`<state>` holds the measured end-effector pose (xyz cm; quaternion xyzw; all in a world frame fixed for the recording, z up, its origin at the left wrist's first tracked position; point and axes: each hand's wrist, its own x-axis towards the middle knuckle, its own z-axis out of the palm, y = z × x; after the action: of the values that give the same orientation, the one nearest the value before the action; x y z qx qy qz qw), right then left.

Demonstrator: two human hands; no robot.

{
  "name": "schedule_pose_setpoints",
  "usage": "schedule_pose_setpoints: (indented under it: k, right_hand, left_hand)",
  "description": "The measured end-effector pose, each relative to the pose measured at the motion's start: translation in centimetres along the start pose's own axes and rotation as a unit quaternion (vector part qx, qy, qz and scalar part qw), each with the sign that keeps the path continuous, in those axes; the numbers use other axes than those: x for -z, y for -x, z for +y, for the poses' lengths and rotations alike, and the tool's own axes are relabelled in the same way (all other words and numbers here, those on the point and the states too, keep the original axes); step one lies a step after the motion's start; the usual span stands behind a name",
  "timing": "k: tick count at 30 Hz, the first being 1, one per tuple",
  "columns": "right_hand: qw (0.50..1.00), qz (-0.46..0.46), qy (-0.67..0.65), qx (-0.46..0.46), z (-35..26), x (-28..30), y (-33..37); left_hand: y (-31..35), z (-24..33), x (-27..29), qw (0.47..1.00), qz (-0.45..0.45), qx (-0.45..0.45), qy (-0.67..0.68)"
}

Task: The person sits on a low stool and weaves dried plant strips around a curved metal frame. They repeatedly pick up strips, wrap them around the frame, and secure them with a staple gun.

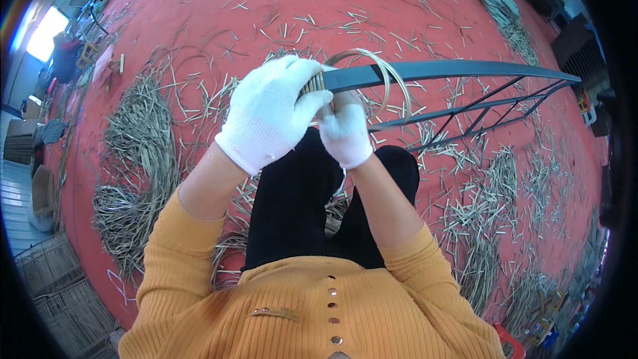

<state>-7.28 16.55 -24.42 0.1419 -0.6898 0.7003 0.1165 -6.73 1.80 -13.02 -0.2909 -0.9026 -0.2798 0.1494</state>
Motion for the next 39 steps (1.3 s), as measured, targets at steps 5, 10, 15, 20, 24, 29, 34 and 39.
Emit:
schedule_pose_setpoints:
  k: [5, 10, 15, 20, 24, 29, 34, 39]
  right_hand:
    - [0.98, 0.017, 0.157, 0.118, -0.3, 1.3, -0.7]
    - [0.986, 0.013, 0.131, 0.104, -0.7, 1.2, -0.5]
    - [0.995, -0.041, 0.089, 0.024, -0.7, 1.2, -1.6]
    - [0.988, -0.069, 0.136, 0.039, -2.0, 3.6, 1.7]
    - [0.963, -0.089, 0.02, -0.253, -2.3, 13.3, 15.0]
    - [0.826, 0.147, 0.418, -0.348, -8.2, 32.7, 44.8]
    - [0.342, 0.051, 0.789, -0.508, -17.6, 43.1, 57.9]
    - [0.523, 0.096, 0.711, -0.46, -11.8, 40.6, 37.2]
  left_hand:
    - [0.8, -1.8, 1.3, 0.881, -0.086, 0.195, 0.421]
    - [0.4, -3.1, 1.6, 0.904, -0.118, 0.14, 0.386]
    - [1.0, -1.4, -1.1, 0.992, 0.096, -0.058, 0.056]
    - [-2.6, -4.9, -3.9, 0.989, 0.145, -0.021, -0.01]
    - [-11.3, -14.7, -4.5, 0.998, 0.032, 0.059, -0.009]
    - [-15.8, -22.4, -7.3, 0.996, 0.022, 0.085, 0.023]
    - [-14.2, -20.0, -5.8, 0.996, -0.02, 0.052, 0.067]
    - [-7.5, -11.4, -3.9, 0.999, 0.035, -0.023, 0.024]
